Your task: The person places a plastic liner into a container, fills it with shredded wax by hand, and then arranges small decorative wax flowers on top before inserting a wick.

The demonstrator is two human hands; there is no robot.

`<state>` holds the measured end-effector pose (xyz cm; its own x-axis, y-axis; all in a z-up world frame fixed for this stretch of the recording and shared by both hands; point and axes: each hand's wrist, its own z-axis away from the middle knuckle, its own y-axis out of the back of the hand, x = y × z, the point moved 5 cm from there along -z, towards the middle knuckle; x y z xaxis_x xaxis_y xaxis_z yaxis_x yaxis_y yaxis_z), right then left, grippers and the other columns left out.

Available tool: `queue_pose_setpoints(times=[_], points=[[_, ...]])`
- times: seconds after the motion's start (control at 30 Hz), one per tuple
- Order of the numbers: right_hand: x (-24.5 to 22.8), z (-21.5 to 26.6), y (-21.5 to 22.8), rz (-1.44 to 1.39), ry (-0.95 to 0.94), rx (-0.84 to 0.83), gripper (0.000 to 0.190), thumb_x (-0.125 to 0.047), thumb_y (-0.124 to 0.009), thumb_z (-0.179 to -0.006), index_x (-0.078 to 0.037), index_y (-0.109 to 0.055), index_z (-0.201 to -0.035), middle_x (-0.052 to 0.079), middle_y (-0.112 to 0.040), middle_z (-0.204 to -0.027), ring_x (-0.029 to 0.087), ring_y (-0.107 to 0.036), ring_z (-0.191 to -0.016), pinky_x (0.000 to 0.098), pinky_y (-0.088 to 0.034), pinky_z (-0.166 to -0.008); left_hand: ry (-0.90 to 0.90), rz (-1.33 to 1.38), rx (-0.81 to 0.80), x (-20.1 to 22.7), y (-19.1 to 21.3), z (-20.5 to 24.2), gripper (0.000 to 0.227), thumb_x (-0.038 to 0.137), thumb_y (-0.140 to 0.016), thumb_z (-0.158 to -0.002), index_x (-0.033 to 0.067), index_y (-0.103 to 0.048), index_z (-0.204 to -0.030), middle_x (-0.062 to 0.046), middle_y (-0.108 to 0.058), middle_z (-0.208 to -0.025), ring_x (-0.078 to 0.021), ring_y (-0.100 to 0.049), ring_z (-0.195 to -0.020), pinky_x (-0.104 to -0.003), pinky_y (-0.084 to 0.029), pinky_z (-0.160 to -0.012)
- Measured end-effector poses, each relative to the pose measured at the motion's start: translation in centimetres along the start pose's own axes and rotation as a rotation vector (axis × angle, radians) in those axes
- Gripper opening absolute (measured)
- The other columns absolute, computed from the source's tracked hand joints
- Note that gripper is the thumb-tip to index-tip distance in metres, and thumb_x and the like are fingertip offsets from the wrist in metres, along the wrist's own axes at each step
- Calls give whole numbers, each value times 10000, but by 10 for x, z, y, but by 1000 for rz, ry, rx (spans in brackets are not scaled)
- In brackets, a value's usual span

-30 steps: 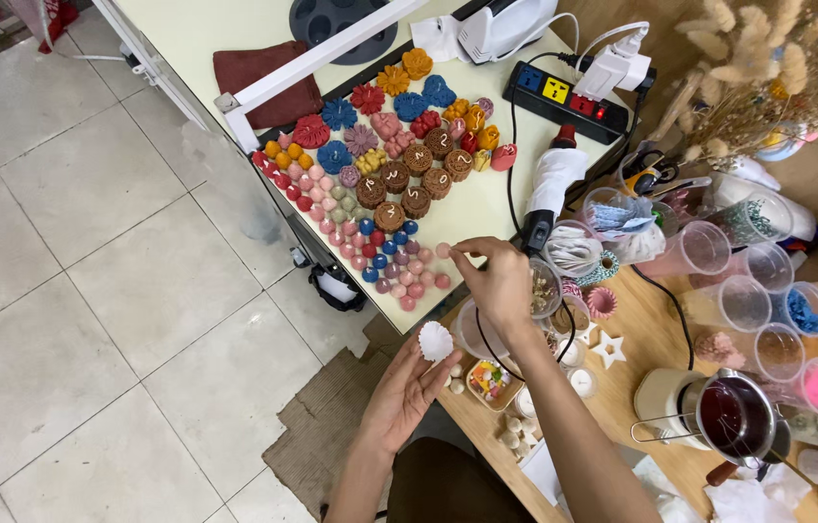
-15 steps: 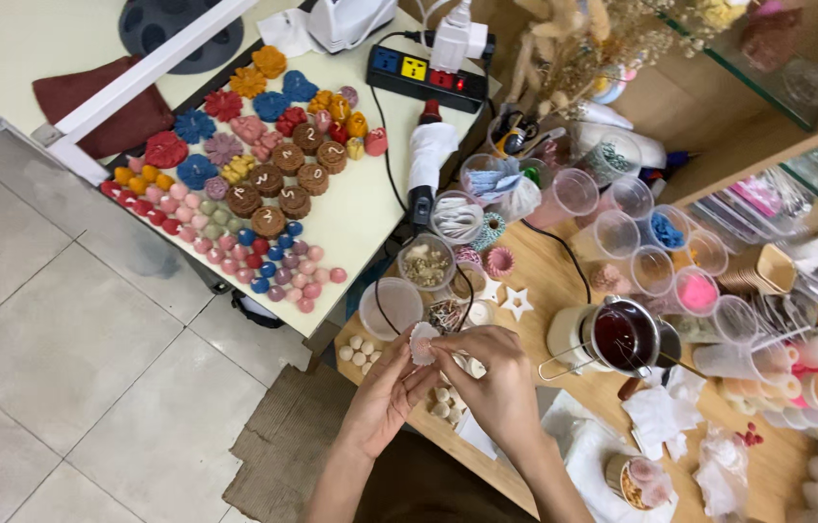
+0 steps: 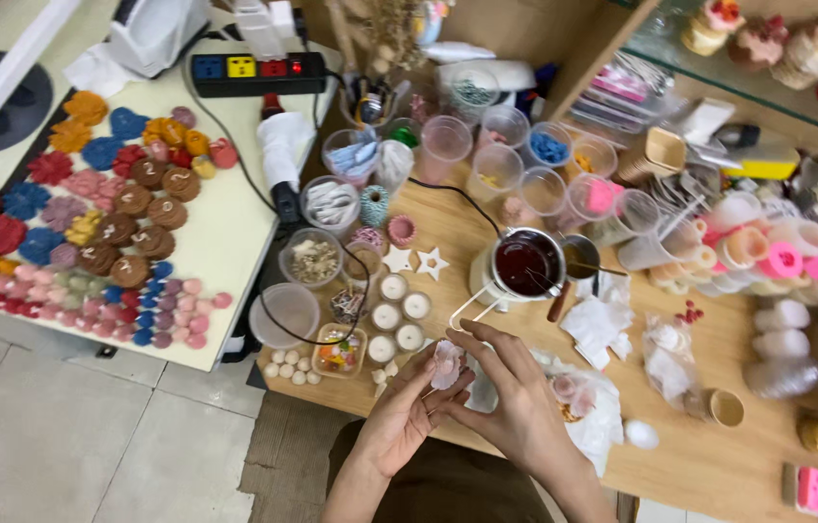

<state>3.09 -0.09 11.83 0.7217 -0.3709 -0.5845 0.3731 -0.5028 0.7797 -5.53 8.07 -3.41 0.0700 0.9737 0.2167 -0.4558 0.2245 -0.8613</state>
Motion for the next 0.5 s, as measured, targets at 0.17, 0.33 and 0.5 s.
queue_pose_setpoints(times=[0.17, 0.33, 0.5], points=[[23, 48, 28, 22, -174, 2, 762, -175, -920, -597, -78, -641, -1300, 141, -623, -1290, 364, -612, -1149, 462, -523, -912, 164, -75, -59, -50, -19, -1, 420, 229, -608, -1004, 132, -528, -1405, -23, -653, -1286, -238, -676, -1150, -315, -563, -861], [43, 114, 42, 0, -294, 225, 663, -110, -883, -648, -100, -660, -1272, 121, -646, -1275, 315, -674, -1136, 385, -588, -894, 338, -100, -16, -113, -18, 5, 383, 247, -651, -962, 169, -571, -1329, 27, -668, -1203, -120, -657, -1081, -307, -533, -863], [61, 164, 40, -52, -402, 427, 673, -161, -905, -615, -21, -630, -1213, 158, -651, -1239, 296, -687, -1043, 347, -580, -802, 434, 21, -16, -157, -17, 7, 382, 201, -669, -978, 123, -585, -1342, -11, -668, -1199, -103, -638, -1022, -289, -526, -910]])
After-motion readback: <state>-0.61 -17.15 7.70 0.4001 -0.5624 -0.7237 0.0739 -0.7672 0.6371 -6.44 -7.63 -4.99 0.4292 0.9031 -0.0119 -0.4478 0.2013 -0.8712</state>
